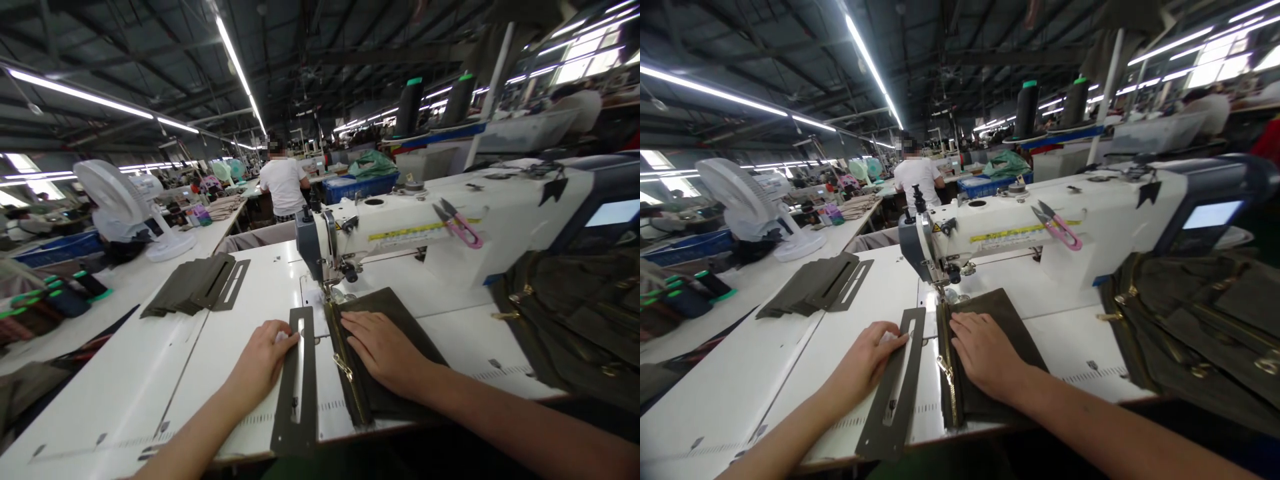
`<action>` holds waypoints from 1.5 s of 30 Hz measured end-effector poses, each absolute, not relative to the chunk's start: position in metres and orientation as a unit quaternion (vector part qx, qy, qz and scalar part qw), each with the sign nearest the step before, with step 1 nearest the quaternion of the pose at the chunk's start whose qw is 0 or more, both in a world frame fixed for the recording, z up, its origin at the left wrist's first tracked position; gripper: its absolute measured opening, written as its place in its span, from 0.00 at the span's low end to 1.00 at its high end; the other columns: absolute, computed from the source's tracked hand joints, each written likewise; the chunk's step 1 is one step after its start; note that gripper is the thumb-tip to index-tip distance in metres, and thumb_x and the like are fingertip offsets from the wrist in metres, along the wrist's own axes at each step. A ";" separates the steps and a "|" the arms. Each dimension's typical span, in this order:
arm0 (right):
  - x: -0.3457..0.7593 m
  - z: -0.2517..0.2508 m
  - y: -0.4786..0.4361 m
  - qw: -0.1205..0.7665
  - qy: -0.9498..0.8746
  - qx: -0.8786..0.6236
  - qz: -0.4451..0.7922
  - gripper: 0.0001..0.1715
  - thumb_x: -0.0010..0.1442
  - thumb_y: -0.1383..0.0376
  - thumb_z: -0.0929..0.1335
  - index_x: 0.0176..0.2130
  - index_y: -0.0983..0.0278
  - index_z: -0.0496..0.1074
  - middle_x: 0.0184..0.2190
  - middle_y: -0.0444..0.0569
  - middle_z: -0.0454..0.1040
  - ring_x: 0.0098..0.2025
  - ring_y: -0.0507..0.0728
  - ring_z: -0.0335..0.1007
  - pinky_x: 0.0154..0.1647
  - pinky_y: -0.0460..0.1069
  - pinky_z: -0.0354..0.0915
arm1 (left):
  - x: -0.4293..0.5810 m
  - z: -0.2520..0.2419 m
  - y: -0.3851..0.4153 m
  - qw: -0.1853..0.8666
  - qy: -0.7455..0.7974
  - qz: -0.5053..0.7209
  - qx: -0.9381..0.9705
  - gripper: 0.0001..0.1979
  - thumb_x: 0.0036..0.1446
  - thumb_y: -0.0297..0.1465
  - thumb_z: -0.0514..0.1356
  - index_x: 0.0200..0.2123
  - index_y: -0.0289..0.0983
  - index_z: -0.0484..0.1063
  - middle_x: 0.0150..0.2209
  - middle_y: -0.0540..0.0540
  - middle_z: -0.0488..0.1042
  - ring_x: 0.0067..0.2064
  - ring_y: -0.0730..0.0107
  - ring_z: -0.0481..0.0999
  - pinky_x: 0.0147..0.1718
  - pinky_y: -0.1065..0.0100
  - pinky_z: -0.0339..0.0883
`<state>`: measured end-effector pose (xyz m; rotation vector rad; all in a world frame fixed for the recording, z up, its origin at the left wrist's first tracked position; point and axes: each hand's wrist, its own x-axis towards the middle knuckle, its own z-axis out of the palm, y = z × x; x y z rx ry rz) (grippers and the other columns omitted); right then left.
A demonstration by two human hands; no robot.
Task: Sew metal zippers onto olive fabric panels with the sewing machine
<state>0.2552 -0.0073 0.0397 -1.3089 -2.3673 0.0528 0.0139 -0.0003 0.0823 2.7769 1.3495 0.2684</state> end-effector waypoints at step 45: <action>0.246 0.035 0.000 0.274 -0.823 -0.491 0.083 0.24 0.64 0.61 0.55 0.59 0.59 0.53 0.55 0.55 0.61 0.57 0.62 0.53 0.55 0.64 0.48 | 0.054 0.040 0.028 -0.173 0.295 0.154 0.927 0.18 0.57 0.23 0.46 0.50 0.30 0.63 0.46 0.36 0.72 0.48 0.61 0.72 0.44 0.65 0.71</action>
